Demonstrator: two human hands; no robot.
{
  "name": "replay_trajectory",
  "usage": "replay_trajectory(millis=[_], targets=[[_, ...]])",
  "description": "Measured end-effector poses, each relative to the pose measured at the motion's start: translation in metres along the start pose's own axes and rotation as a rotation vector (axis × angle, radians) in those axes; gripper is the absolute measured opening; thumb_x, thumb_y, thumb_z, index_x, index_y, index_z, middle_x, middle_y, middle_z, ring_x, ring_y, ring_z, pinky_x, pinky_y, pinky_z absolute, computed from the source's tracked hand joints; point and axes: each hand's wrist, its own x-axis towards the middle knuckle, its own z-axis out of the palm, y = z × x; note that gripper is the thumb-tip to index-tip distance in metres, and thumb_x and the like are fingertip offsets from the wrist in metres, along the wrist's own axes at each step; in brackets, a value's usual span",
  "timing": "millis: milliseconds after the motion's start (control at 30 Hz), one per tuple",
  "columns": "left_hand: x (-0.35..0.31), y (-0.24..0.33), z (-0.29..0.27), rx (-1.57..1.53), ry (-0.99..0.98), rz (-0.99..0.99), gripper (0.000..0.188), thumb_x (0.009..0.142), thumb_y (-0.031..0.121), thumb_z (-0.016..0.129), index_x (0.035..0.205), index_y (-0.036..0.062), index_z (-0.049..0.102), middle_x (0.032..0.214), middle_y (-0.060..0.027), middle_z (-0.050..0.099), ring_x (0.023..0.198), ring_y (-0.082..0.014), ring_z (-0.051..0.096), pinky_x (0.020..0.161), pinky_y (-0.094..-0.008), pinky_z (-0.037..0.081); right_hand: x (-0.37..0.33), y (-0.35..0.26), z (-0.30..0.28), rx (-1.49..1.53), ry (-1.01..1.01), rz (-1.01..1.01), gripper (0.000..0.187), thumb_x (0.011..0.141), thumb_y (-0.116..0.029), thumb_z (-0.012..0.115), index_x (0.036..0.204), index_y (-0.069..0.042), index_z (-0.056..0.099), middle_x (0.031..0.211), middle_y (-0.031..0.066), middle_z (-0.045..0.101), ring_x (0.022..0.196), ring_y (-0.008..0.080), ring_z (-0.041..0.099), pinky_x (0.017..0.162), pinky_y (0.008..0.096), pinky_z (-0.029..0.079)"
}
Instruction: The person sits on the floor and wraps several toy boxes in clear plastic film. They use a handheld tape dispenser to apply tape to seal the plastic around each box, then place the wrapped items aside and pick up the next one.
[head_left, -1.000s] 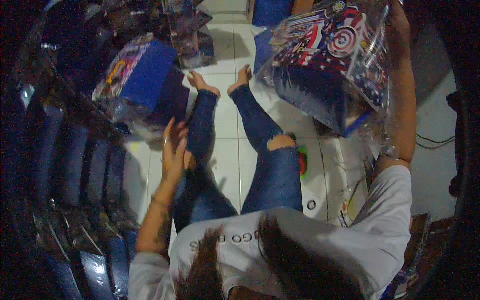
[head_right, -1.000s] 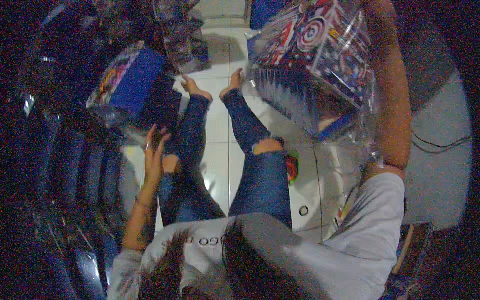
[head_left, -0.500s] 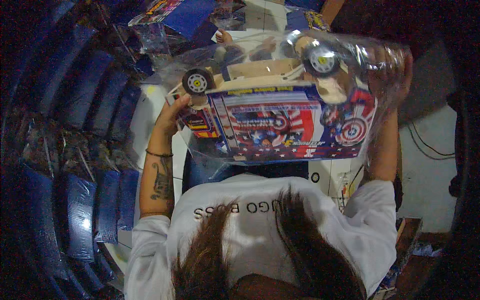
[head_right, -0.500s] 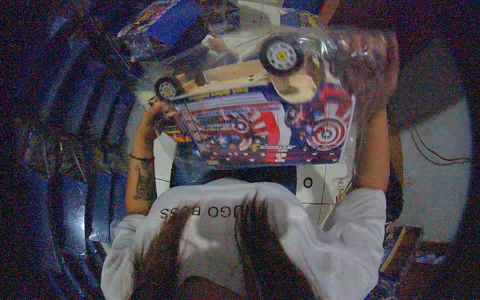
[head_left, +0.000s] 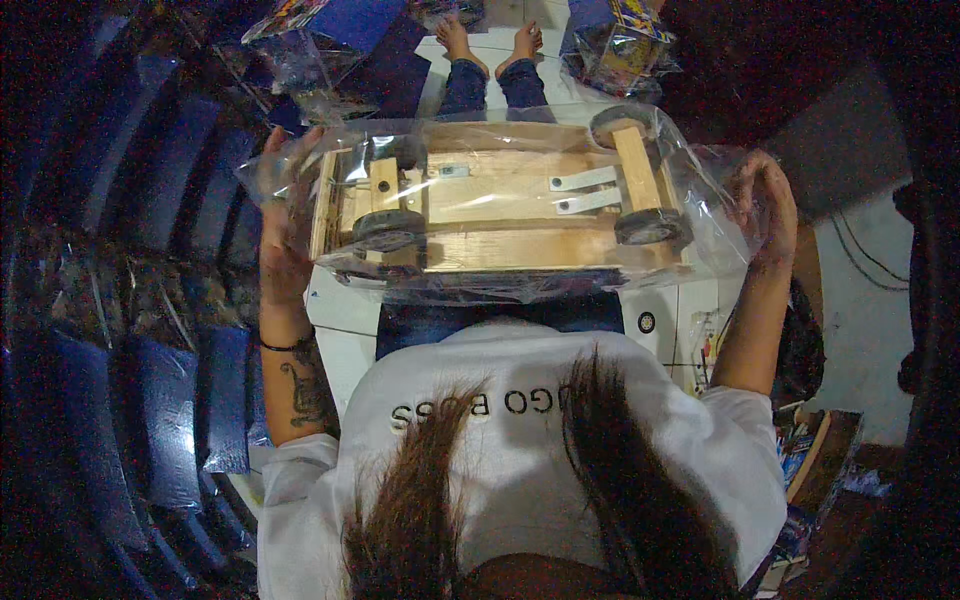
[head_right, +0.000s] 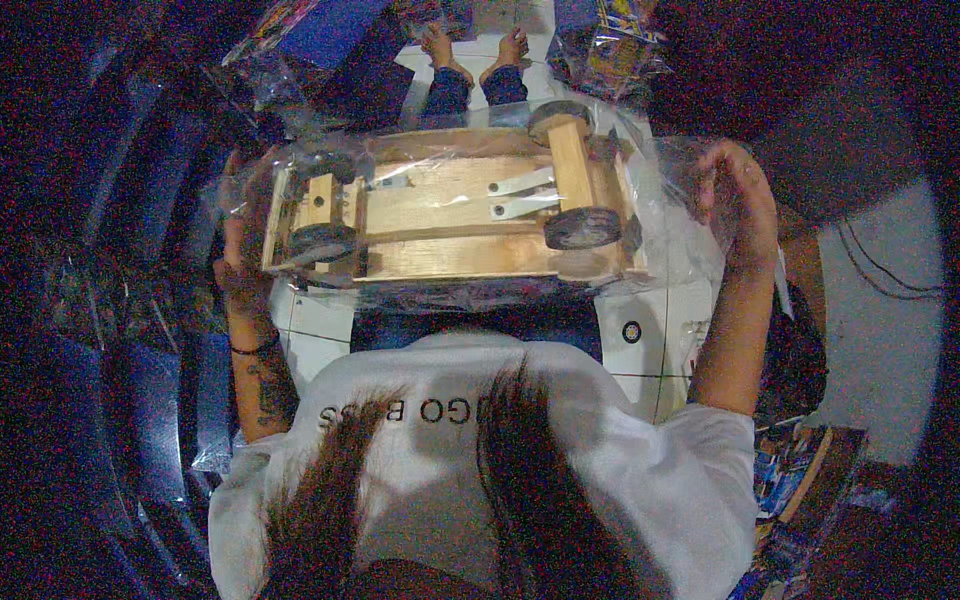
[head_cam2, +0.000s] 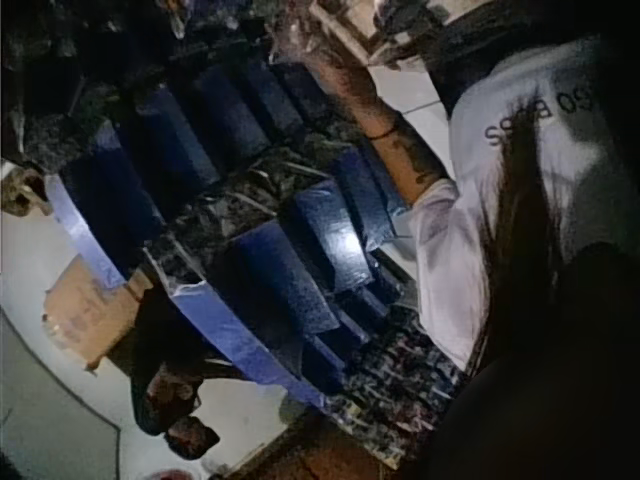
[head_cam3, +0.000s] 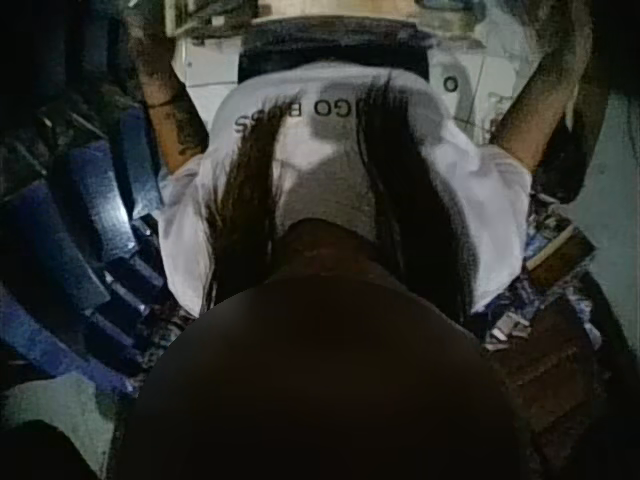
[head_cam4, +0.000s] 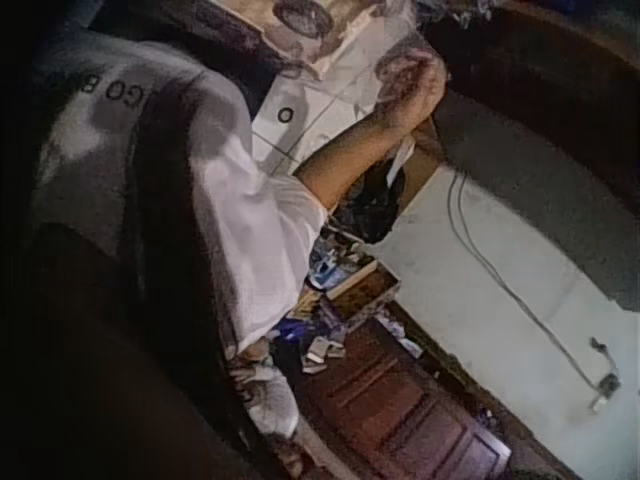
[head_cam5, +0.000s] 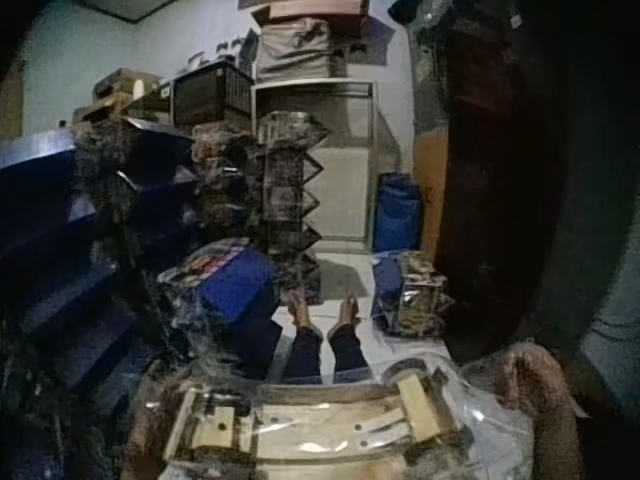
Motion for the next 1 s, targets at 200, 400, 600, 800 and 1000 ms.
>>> replay_trajectory(millis=[200,400,600,800,1000], targets=[[0.003,0.006,0.009,0.645,0.275,0.055,0.033,0.099,0.023,0.045,0.115,-0.0005,0.06,0.118,-0.0114,0.061,0.109,-0.0196,0.056,0.096,-0.0334,0.042,0.005,0.049,-0.005,-0.114,0.018,0.057,0.05,0.085,-0.042,0.056,0.117,-0.004,0.06,0.119,0.0182,0.058,0.118,0.0281,0.05,0.105,0.041,0.032],[0.006,0.003,0.01,0.683,0.525,0.174,0.03,0.1,0.019,0.043,0.109,-0.0021,0.063,0.101,-0.0075,0.064,0.089,-0.0119,0.056,0.083,-0.0254,0.043,0.029,0.042,0.03,-0.709,-0.155,-0.083,0.114,0.048,-0.06,0.08,0.14,-0.005,0.04,0.144,0.0147,0.038,0.134,0.0285,0.035,0.112,0.0419,0.023],[0.015,0.005,0.012,0.689,0.542,0.235,0.033,0.1,0.022,0.045,0.106,-0.0016,0.066,0.083,-0.0006,0.061,0.074,-0.0073,0.048,0.068,-0.0216,0.038,0.054,0.021,0.04,-0.825,-0.242,-0.037,0.126,0.042,-0.056,0.084,0.143,-0.003,0.032,0.145,0.0143,0.036,0.135,0.0282,0.033,0.113,0.0402,0.021],[0.016,0.013,0.015,0.77,0.718,0.333,0.029,0.098,0.022,0.051,0.101,-0.0013,0.068,0.079,0.0005,0.057,0.072,-0.0062,0.048,0.066,-0.0227,0.038,0.039,0.022,0.044,-0.91,-0.177,-0.069,0.125,0.041,-0.054,0.085,0.143,-0.002,0.033,0.145,0.0151,0.037,0.135,0.0282,0.033,0.113,0.0406,0.02],[0.019,0.02,-0.002,0.936,0.711,0.441,0.026,0.097,0.02,0.053,0.099,-0.0009,0.068,0.08,0.0002,0.064,0.07,-0.0044,0.052,0.06,-0.0168,0.039,0.036,0.038,0.028,-0.747,-0.074,-0.104,0.127,0.038,-0.051,0.086,0.142,-0.001,0.033,0.146,0.0162,0.035,0.136,0.0296,0.032,0.114,0.0413,0.018]])
